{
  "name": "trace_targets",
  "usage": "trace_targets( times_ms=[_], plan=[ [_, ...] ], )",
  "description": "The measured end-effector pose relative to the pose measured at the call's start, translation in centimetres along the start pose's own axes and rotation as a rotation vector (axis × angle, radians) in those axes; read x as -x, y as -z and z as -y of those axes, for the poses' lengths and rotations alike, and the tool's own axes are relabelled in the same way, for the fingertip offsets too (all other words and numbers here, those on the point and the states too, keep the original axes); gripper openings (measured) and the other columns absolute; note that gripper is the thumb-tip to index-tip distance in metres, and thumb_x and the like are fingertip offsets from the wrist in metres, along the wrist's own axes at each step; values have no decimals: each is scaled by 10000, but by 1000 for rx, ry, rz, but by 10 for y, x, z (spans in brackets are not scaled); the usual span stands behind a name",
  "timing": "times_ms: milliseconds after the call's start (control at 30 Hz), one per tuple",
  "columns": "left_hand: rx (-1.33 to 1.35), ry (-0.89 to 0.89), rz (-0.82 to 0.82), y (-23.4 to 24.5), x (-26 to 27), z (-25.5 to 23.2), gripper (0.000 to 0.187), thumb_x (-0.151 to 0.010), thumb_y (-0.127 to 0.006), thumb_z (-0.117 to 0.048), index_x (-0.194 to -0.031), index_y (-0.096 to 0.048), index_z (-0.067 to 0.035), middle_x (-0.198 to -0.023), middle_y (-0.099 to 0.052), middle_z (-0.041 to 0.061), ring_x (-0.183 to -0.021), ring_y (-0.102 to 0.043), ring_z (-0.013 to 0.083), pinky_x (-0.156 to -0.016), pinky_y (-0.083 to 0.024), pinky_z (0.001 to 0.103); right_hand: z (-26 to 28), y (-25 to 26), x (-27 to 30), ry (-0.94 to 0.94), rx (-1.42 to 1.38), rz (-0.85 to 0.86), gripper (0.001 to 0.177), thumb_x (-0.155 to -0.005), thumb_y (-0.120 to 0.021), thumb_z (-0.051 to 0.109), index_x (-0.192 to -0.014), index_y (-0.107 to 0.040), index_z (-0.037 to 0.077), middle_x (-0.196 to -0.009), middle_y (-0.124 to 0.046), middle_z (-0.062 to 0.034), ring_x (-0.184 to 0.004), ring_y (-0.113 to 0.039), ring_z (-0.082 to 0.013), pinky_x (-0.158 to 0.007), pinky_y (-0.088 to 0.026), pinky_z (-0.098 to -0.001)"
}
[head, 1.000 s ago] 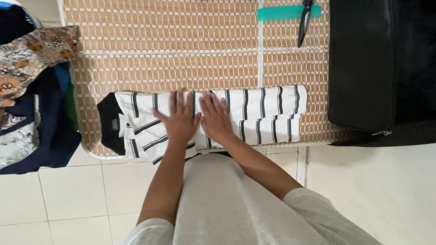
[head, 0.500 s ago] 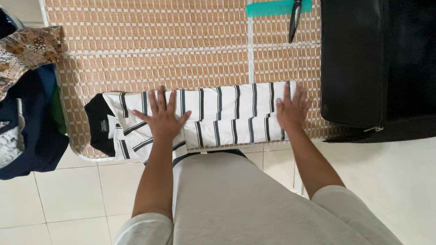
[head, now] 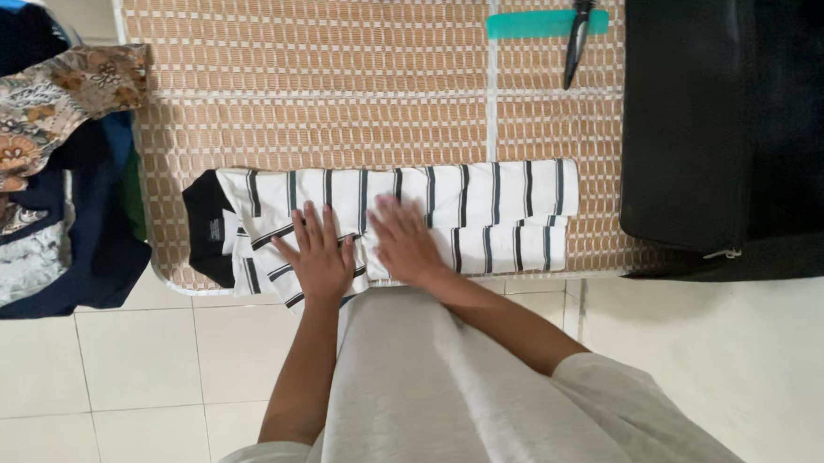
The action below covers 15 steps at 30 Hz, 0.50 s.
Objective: The person folds a striped shirt on a table, then places it into a black suitcase. They also pack a hairbrush, a comb, and several small toiletry bottles into the suitcase.
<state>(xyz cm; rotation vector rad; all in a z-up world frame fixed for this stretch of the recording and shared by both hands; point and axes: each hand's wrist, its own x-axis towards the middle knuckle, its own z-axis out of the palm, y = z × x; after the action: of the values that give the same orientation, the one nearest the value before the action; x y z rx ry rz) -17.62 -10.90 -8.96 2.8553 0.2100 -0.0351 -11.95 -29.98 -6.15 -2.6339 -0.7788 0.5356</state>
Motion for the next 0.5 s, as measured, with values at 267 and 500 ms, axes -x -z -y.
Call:
trace_targets(
  times_ms=[267,500],
  plan=[
    [-29,11,59,-8,-2,7,633,-1063,-380,-494,-1606,-382,-167,-1709,-251,139,-1576,-190,363,-1154,6,772,-64,7,29,-239,188,209,588,-1043,-401,422,-1591,-328,222,-1709,-91,-105,-1573,-73,-281,-1239,7,-581],
    [-62,-5,105,-6,-3,9,642,-1065,-362,-487,-1619,-346,-163,-1717,-189,145,-1578,-144,364,-1151,-18,781,-183,22,109,-622,299,-79,631,-1069,-340,471,-1625,-286,180,-1690,-76,-210,-1559,-47,-379,-1208,12,-624]
  ],
)
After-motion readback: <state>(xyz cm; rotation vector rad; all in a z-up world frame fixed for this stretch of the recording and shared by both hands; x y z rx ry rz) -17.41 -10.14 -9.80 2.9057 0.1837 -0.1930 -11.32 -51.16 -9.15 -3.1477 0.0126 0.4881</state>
